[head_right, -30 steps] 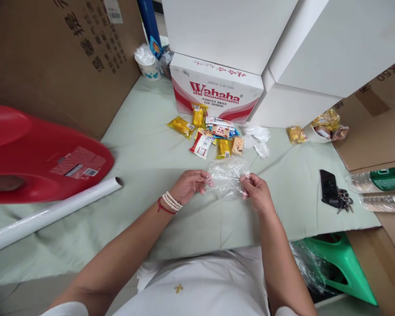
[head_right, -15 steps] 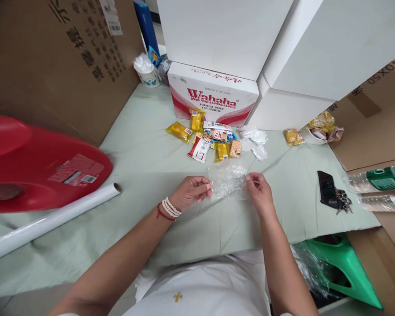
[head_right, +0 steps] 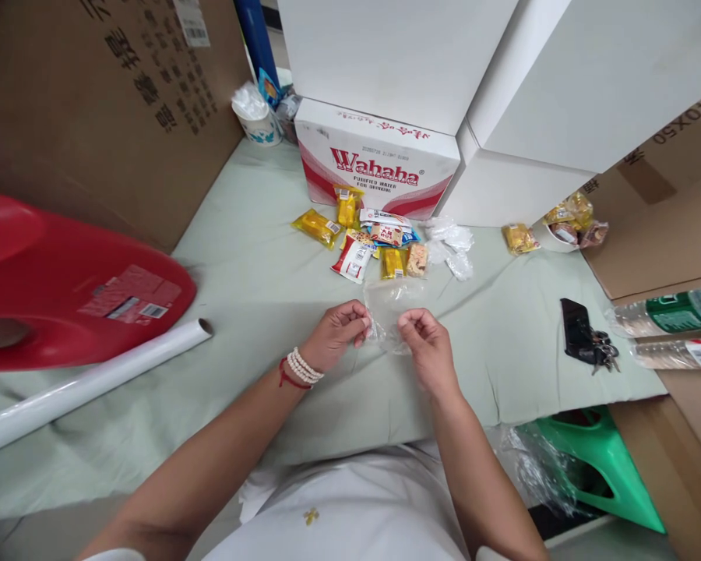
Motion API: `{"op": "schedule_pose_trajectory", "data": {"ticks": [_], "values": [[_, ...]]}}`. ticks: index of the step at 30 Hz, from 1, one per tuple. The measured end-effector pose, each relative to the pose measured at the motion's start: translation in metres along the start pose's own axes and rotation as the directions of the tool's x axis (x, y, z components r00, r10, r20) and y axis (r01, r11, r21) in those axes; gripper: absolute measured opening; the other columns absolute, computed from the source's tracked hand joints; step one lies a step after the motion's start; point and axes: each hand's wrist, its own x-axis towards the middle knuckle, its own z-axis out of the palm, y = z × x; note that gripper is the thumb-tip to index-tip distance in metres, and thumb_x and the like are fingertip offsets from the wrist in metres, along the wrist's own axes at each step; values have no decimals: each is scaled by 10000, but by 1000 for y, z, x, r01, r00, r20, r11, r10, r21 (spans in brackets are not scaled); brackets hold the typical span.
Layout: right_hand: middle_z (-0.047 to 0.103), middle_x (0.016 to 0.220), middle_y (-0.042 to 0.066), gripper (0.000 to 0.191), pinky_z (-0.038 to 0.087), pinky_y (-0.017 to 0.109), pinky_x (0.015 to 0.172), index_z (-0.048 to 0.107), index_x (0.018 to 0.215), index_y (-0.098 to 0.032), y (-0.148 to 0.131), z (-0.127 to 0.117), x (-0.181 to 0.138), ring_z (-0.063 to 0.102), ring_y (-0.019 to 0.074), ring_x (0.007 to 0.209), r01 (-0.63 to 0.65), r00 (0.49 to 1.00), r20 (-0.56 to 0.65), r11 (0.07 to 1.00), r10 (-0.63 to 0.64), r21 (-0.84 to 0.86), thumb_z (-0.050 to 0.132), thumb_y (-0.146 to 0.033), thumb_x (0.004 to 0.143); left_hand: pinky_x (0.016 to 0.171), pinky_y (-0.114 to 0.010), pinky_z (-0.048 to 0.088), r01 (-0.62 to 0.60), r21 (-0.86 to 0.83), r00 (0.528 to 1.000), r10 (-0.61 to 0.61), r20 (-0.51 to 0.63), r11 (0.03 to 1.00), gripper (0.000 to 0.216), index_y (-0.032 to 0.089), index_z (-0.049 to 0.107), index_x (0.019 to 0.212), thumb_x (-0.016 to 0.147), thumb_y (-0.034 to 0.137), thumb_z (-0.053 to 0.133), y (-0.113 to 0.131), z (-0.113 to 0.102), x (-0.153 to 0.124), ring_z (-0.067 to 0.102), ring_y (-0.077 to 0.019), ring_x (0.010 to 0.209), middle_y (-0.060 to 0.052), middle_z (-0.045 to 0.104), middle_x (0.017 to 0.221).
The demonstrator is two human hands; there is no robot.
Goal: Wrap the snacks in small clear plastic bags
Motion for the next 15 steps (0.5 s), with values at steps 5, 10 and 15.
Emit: {"op": "schedule_pose_trajectory", "data": {"ticks": [5, 10, 15], "values": [[575, 786, -12, 276, 408, 269, 677, 656, 837, -233, -1, -9, -4, 492, 141, 703, -6, 1000, 19, 1000, 6, 16, 764, -487, 855, 502, -220, 371, -9, 16, 1000, 9, 22, 1000, 395, 170, 618, 823, 752, 512, 803, 2, 2, -2, 460, -68, 525, 26, 615, 665], [627, 776, -13, 285, 404, 260, 663, 681, 866, -219, 1, 12, -7, 524, 142, 704, 20, 988, 153, 999, -13, -42, 803, -473, 817, 524, -224, 356, 0, 139, 996, -12, 87, 990, 416, 155, 628, 799, 781, 546, 768, 4, 5, -7, 437, -67, 529, 35, 578, 639], [564, 725, -36, 259, 367, 236, 623, 685, 838, -211, 4, 5, -3, 460, 110, 651, -3, 998, 69, 999, -1, 46, 810, -437, 823, 522, -220, 327, 20, 95, 999, -24, 37, 995, 344, 169, 587, 778, 765, 466, 760, 2, 4, -6, 403, -62, 519, 46, 566, 632]]}}
